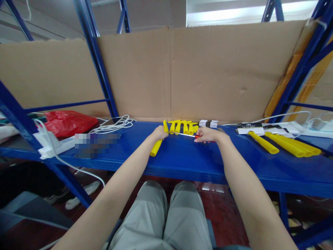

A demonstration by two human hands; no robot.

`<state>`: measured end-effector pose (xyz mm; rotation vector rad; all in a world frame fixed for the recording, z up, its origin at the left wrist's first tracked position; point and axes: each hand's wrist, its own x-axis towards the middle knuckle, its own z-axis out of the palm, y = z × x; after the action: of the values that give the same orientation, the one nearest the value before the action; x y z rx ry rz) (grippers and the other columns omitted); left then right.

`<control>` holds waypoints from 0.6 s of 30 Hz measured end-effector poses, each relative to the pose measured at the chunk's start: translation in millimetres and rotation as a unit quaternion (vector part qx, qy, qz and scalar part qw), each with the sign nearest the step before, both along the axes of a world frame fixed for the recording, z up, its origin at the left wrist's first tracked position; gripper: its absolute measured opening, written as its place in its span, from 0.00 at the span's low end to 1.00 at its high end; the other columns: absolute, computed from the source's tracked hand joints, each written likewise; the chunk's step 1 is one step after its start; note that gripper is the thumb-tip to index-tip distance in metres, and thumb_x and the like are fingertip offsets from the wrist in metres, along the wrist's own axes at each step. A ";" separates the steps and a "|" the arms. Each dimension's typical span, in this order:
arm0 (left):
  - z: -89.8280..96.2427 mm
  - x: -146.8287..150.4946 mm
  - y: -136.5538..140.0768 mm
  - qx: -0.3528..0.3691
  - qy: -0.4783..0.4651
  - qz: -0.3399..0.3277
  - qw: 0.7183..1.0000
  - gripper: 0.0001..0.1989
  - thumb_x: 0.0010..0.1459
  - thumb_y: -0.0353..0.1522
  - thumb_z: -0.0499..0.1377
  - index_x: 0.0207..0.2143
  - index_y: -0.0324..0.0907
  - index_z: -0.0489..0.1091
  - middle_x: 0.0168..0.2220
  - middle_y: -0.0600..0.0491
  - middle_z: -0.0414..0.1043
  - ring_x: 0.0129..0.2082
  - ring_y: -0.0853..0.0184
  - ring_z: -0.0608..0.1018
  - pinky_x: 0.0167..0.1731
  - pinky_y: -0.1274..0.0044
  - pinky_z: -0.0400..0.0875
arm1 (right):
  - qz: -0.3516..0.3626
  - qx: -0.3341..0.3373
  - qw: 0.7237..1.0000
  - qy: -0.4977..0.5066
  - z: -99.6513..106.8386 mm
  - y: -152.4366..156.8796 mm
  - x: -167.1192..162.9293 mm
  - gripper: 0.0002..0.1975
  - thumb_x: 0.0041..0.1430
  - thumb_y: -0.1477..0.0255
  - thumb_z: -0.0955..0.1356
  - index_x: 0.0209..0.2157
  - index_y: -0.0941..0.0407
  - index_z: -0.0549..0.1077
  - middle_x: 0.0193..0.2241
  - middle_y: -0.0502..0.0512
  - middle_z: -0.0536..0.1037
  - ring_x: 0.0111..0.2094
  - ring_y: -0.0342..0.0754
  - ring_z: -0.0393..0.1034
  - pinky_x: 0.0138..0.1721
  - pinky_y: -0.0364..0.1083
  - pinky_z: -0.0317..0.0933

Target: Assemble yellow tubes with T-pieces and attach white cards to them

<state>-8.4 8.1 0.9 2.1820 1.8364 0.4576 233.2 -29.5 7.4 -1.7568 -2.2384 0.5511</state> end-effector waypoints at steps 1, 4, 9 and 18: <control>0.1 0.0 -0.2 0.000 -0.001 0.001 1.000 0.18 0.56 0.27 0.58 0.50 0.33 0.74 0.44 0.40 0.78 0.41 0.60 0.81 0.37 0.80 0.71 | -0.007 0.007 1.000 0.005 -1.1 0.5 -0.2 0.17 0.47 0.60 0.74 0.28 0.56 0.66 0.20 0.50 0.72 0.22 0.42 0.66 0.24 0.41 0.60; 0.5 0.1 -0.9 0.000 -0.002 0.006 1.000 0.19 0.55 0.27 0.58 0.50 0.34 0.74 0.43 0.41 0.78 0.41 0.61 0.81 0.37 0.81 0.71 | -0.018 0.012 1.000 0.013 -2.7 1.3 0.3 0.16 0.48 0.62 0.73 0.29 0.56 0.66 0.22 0.50 0.73 0.23 0.42 0.68 0.22 0.40 0.61; -0.4 0.1 -0.1 0.001 0.001 0.001 1.000 0.19 0.55 0.27 0.59 0.50 0.33 0.73 0.44 0.40 0.78 0.42 0.61 0.81 0.37 0.81 0.71 | 0.003 -0.019 1.000 0.000 0.0 -0.3 2.4 0.13 0.53 0.62 0.70 0.28 0.57 0.70 0.22 0.53 0.74 0.24 0.43 0.69 0.24 0.40 0.64; -1.0 0.0 3.0 0.004 0.001 -0.005 1.000 0.19 0.55 0.28 0.59 0.50 0.35 0.74 0.44 0.41 0.78 0.42 0.60 0.81 0.38 0.81 0.71 | -0.016 -0.014 1.000 -0.007 -0.5 0.9 2.2 0.14 0.49 0.61 0.72 0.31 0.58 0.72 0.28 0.56 0.77 0.26 0.44 0.71 0.24 0.41 0.64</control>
<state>-8.4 11.1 -0.1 2.1957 1.8267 0.4616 235.4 -28.5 6.9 -1.8129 -2.2184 0.5681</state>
